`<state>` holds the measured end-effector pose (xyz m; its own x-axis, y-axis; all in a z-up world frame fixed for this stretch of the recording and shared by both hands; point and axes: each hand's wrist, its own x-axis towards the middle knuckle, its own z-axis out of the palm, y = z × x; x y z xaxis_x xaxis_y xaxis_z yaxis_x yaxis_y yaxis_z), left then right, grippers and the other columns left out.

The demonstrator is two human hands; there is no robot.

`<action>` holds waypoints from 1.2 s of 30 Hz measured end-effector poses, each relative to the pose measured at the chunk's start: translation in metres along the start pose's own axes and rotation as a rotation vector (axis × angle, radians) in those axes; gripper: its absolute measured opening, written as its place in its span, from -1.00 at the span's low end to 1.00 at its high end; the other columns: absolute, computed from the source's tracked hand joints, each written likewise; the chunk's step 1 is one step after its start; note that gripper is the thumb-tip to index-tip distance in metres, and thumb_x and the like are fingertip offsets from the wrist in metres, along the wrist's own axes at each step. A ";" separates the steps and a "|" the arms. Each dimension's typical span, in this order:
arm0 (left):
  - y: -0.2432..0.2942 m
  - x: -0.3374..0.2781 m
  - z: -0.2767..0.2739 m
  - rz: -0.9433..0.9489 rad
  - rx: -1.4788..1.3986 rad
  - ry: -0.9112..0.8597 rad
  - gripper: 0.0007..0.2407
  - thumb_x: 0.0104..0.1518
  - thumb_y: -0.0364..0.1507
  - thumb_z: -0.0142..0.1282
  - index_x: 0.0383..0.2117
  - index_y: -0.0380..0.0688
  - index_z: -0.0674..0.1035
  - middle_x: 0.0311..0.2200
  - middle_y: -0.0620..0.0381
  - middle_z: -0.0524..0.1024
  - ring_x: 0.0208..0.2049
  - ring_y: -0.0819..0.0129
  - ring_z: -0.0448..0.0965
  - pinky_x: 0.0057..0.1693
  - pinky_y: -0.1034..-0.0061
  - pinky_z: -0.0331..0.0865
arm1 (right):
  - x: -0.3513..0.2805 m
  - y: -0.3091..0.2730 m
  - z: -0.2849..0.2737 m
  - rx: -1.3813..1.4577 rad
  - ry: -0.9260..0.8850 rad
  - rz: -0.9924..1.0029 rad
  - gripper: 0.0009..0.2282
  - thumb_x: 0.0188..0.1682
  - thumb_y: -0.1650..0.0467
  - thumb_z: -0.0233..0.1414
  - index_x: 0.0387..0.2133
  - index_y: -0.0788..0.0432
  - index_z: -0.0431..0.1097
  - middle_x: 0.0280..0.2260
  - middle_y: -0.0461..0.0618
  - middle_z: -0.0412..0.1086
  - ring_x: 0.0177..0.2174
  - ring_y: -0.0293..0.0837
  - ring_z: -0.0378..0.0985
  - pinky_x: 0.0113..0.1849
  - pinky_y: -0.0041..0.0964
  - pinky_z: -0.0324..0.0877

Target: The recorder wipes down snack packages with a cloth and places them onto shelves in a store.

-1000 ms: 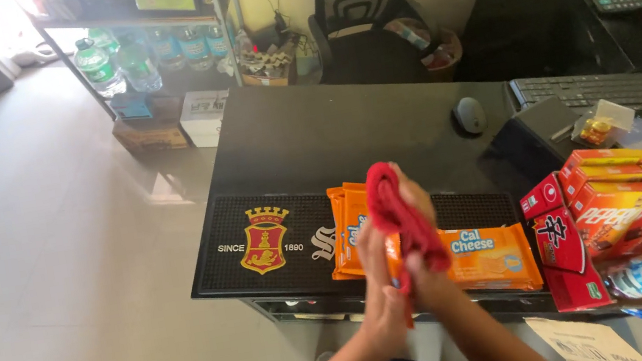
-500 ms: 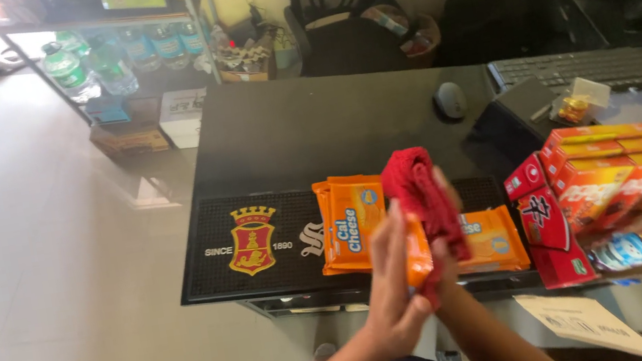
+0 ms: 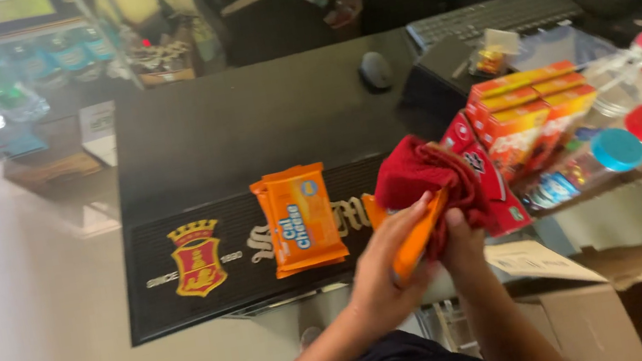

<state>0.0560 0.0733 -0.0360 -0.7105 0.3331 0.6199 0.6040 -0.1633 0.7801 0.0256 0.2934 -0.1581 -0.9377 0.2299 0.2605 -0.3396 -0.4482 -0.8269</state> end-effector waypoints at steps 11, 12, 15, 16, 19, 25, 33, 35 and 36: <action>-0.030 0.033 0.044 -0.101 0.021 0.260 -0.39 0.34 -0.31 -0.02 0.45 -0.28 0.04 0.35 -0.12 0.18 0.32 0.09 0.27 0.40 0.33 0.21 | -0.046 -0.094 0.085 -0.612 0.020 -0.331 -0.39 0.02 0.34 0.09 0.34 0.27 0.06 0.27 0.11 0.17 0.28 -0.02 0.21 0.30 -0.10 0.11; -0.039 0.028 0.055 -0.039 0.035 0.257 -0.39 0.42 -0.18 -0.16 0.49 -0.26 0.02 0.43 -0.12 0.12 0.41 0.06 0.18 0.46 0.28 0.12 | -0.054 -0.089 0.081 -0.742 -0.047 -0.430 -0.43 0.10 0.31 0.00 0.37 0.22 0.04 0.35 0.10 0.07 0.34 -0.01 0.12 0.34 -0.10 0.04; -0.054 0.016 0.057 -0.068 -0.585 0.148 -0.25 0.37 0.09 -0.38 0.52 -0.27 0.01 0.52 -0.10 0.03 0.55 0.07 0.04 0.58 0.21 -0.03 | -0.056 -0.082 0.089 -0.900 -0.212 -0.592 -0.40 0.08 0.26 0.01 0.38 0.16 0.00 0.37 0.12 -0.01 0.37 0.06 0.05 0.35 0.01 -0.02; -0.045 0.023 0.047 -0.084 -0.588 0.141 -0.25 0.37 0.09 -0.38 0.52 -0.27 0.01 0.52 -0.10 0.03 0.55 0.07 0.04 0.58 0.21 -0.03 | -0.053 -0.080 0.093 -0.902 -0.200 -0.579 -0.40 0.08 0.26 0.01 0.38 0.16 0.00 0.37 0.12 -0.01 0.37 0.06 0.05 0.35 0.01 -0.02; -0.024 0.038 0.030 -0.192 -0.979 0.075 -0.13 0.23 0.21 -0.30 0.52 -0.22 -0.07 0.55 -0.01 -0.05 0.55 0.13 0.00 0.55 0.19 0.02 | -0.038 -0.070 0.099 -1.125 -0.489 -0.835 -0.35 0.06 0.19 0.04 0.39 0.06 -0.07 0.42 0.15 -0.14 0.41 0.17 -0.07 0.36 0.19 -0.11; -0.033 0.006 0.057 -0.227 -0.586 -0.018 -0.27 0.35 0.00 -0.13 0.49 -0.16 -0.10 0.50 -0.23 -0.12 0.53 -0.09 -0.09 0.53 0.06 -0.16 | -0.023 -0.032 0.042 -0.293 -0.333 -0.356 -0.21 0.02 0.05 0.00 0.45 0.03 -0.24 0.47 0.04 -0.24 0.45 0.03 -0.18 0.40 0.06 -0.15; -0.027 0.045 0.039 0.134 0.270 0.050 -0.24 0.27 0.07 -0.10 0.45 -0.27 0.17 0.48 -0.28 -0.01 0.49 -0.14 0.03 0.51 0.05 -0.09 | -0.049 -0.021 0.041 0.063 -0.182 0.247 -0.10 0.02 -0.09 -0.12 0.45 0.18 -0.33 0.47 0.03 -0.29 0.43 -0.02 -0.25 0.36 -0.05 -0.21; -0.028 0.042 0.046 0.159 0.326 0.047 -0.24 0.23 0.08 -0.03 0.42 -0.25 0.20 0.47 -0.28 0.01 0.47 -0.16 0.07 0.52 0.01 -0.06 | -0.054 -0.024 0.038 0.064 -0.125 0.277 -0.11 0.03 -0.10 -0.15 0.45 0.18 -0.34 0.48 0.02 -0.30 0.44 -0.04 -0.28 0.36 -0.07 -0.24; -0.028 0.042 0.049 0.194 0.383 0.035 -0.24 0.19 0.08 0.03 0.39 -0.22 0.24 0.45 -0.28 0.03 0.45 -0.17 0.10 0.52 -0.03 -0.02 | -0.056 -0.024 0.038 0.067 -0.065 0.294 -0.13 0.03 -0.11 -0.19 0.44 0.17 -0.34 0.48 0.01 -0.31 0.44 -0.06 -0.30 0.37 -0.10 -0.27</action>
<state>0.0272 0.1374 -0.0363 -0.5786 0.2972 0.7595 0.8132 0.1386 0.5652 0.0836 0.2586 -0.1339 -0.9985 0.0268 0.0483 -0.0551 -0.5439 -0.8373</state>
